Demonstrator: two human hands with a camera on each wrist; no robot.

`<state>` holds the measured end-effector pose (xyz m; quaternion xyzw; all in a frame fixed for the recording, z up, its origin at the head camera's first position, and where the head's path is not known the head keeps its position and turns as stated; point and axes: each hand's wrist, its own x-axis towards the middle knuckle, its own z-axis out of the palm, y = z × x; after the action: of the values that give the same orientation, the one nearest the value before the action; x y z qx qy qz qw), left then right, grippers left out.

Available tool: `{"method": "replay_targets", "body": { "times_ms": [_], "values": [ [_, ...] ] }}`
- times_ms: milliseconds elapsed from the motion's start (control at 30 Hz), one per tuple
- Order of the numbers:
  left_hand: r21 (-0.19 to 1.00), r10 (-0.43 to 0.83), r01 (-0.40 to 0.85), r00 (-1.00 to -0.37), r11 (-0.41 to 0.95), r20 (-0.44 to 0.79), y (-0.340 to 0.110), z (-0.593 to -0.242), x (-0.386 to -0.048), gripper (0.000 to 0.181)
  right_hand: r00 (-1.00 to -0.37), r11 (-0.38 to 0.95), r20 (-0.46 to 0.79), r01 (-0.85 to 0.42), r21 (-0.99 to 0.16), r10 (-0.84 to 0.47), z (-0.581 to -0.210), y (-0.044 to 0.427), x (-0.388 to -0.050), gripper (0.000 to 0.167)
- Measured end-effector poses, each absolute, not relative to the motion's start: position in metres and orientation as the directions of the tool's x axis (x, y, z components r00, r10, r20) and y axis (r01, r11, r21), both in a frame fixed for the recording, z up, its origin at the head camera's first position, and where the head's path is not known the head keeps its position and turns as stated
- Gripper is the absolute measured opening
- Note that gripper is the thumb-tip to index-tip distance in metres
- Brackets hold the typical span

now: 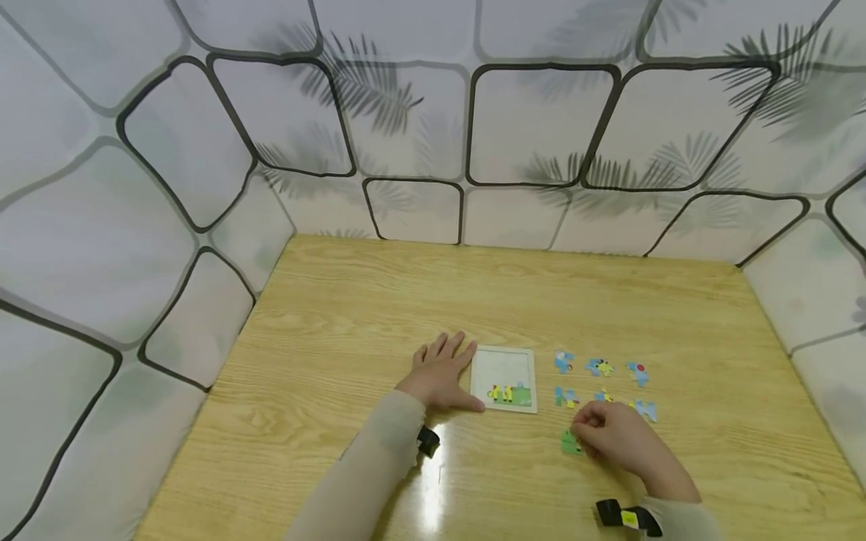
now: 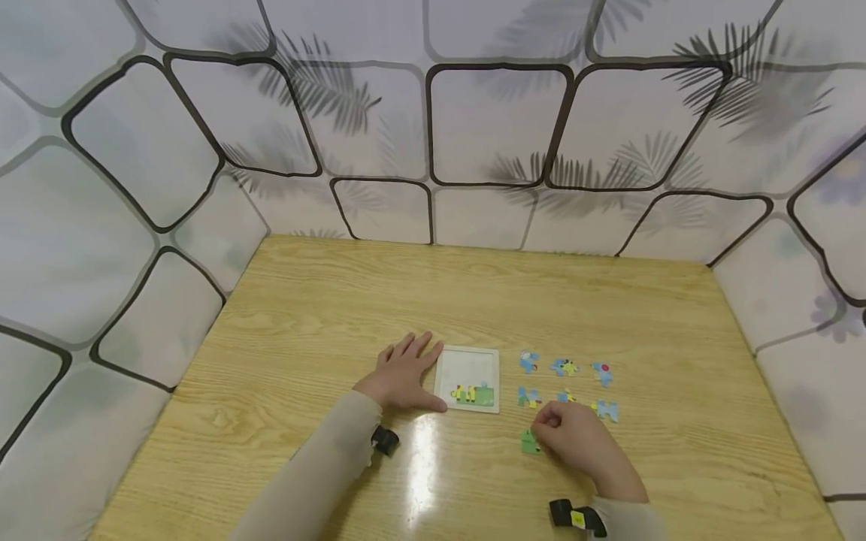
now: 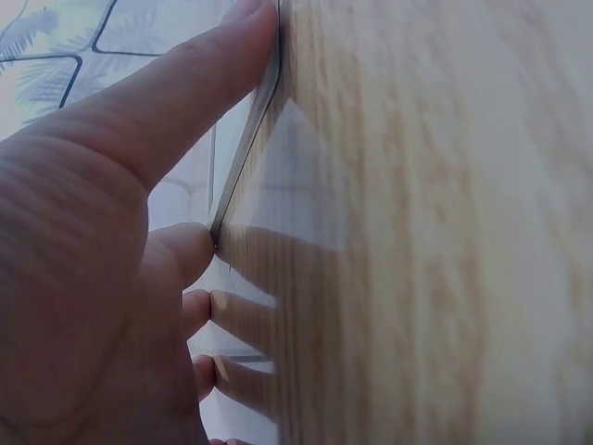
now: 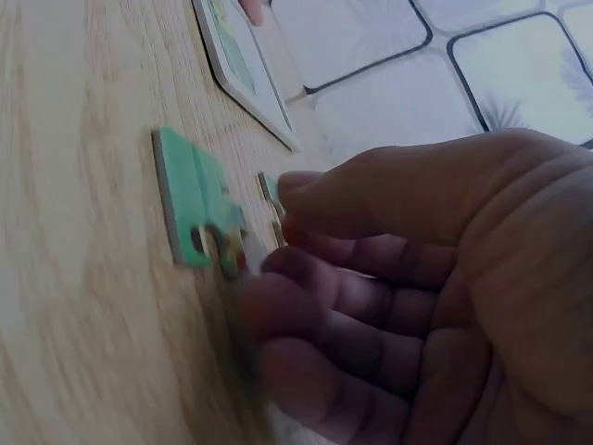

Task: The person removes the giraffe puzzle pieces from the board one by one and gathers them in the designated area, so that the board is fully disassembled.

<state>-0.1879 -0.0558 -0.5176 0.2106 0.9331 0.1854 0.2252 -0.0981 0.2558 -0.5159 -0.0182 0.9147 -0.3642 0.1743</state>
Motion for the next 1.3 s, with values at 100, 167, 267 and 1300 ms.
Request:
{"method": "replay_targets", "body": {
  "times_ms": [100, 167, 267, 1300],
  "values": [
    [0.444, 0.479, 0.311, -0.809, 0.841, -0.341, -0.055, -0.517, -0.188, 0.114, -0.952, 0.746, -0.257, 0.051, -0.664, -0.164, -0.514, 0.245, -0.102, 0.008],
    [0.441, 0.479, 0.312, -0.809, 0.841, -0.341, -0.055, -0.517, -0.188, 0.114, -0.953, 0.734, -0.229, 0.013, -0.679, -0.196, -0.512, 0.234, -0.105, 0.008],
    [0.435, 0.474, 0.31, -0.812, 0.845, -0.342, -0.055, -0.517, -0.188, 0.114, -0.943, 0.709, -0.209, -0.039, -0.704, -0.259, -0.509, 0.212, -0.111, 0.007],
    [0.422, 0.464, 0.308, -0.817, 0.853, -0.342, -0.055, -0.514, -0.186, 0.112, -0.924, 0.774, -0.22, -0.114, -0.623, -0.313, -0.519, 0.154, -0.148, 0.025]
  ]
}}
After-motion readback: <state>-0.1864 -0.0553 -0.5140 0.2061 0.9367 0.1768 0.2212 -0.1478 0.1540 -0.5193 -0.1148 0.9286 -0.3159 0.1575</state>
